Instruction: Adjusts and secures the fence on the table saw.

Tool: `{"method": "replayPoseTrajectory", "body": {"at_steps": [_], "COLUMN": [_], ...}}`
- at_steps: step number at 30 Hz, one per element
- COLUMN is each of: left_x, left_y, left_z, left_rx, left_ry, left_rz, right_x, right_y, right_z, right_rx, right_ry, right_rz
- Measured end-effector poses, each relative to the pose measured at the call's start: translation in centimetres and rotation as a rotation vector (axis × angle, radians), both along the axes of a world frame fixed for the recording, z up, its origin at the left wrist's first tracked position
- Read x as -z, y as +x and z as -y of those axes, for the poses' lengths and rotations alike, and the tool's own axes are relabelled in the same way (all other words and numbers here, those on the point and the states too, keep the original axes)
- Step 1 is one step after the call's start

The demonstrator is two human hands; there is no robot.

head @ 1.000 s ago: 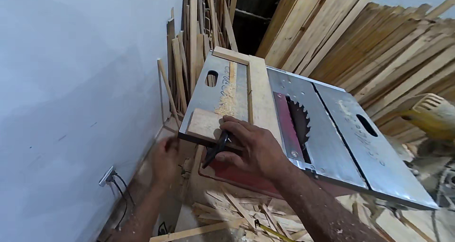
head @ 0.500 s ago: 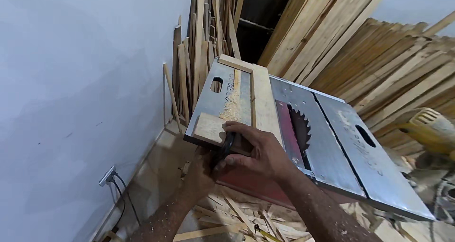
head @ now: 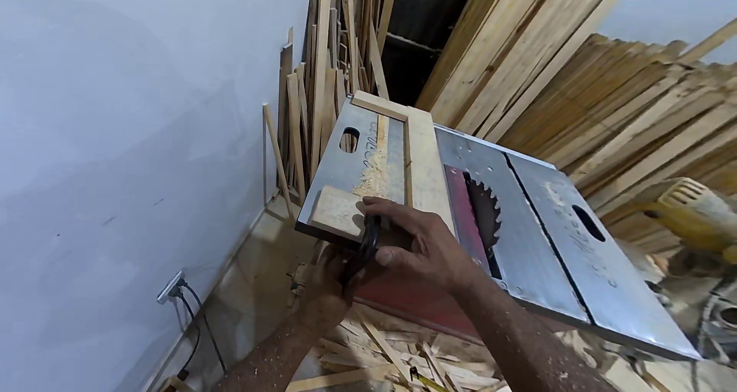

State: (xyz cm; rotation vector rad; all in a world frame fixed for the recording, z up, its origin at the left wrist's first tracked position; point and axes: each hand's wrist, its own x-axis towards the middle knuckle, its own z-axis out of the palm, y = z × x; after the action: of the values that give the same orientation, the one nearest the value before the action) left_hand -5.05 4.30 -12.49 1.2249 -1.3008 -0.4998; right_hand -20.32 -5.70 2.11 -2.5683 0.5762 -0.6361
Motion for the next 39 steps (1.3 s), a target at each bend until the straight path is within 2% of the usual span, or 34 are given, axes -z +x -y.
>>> {"method": "replayPoseTrajectory", "body": {"at_steps": [3,6,8,11,16,18,23,27,33,39], "left_x": [-0.1,-0.3,-0.1,0.6,0.7,0.9,1.3,0.3,0.3,-0.4], "left_y": [-1.1,-0.5,1.8,4.6,0.6,0.1,4.1,6.3,4.4,2.2], "left_z": [0.4,0.2,0.2,0.8,-0.1,-0.1,0.4,0.4,-0.2,-1.3], "left_rx": [-0.084,-0.012,0.082,0.188,-0.058,-0.099,0.086,0.279,0.098,-0.048], "left_ry": [-0.018,0.037,0.069,0.012,-0.070,-0.092,-0.055,0.060,0.009,0.123], "left_rz": [-0.192,-0.286,-0.269,-0.181,-0.115,-0.116,-0.054,-0.156,0.022,0.093], "right_x": [-0.1,-0.1,-0.2,-0.2,-0.1,-0.1,0.2,0.2,0.4,0.4], "right_y": [0.0,-0.1,-0.1,-0.1,0.0,0.0,0.1,0.6,1.1,1.2], "right_z": [0.2,0.3,0.3,0.4,0.3,0.2,0.3,-0.2,-0.2,-0.3], "right_rx": [-0.015,-0.017,-0.015,-0.012,0.017,0.015,0.007,0.097,0.118,0.126], "right_ry": [-0.008,-0.013,-0.015,-0.015,-0.015,-0.024,0.018,0.032,0.033,0.024], "right_rz": [0.006,0.012,0.011,-0.005,-0.041,-0.036,-0.010,0.005,0.035,0.040]}}
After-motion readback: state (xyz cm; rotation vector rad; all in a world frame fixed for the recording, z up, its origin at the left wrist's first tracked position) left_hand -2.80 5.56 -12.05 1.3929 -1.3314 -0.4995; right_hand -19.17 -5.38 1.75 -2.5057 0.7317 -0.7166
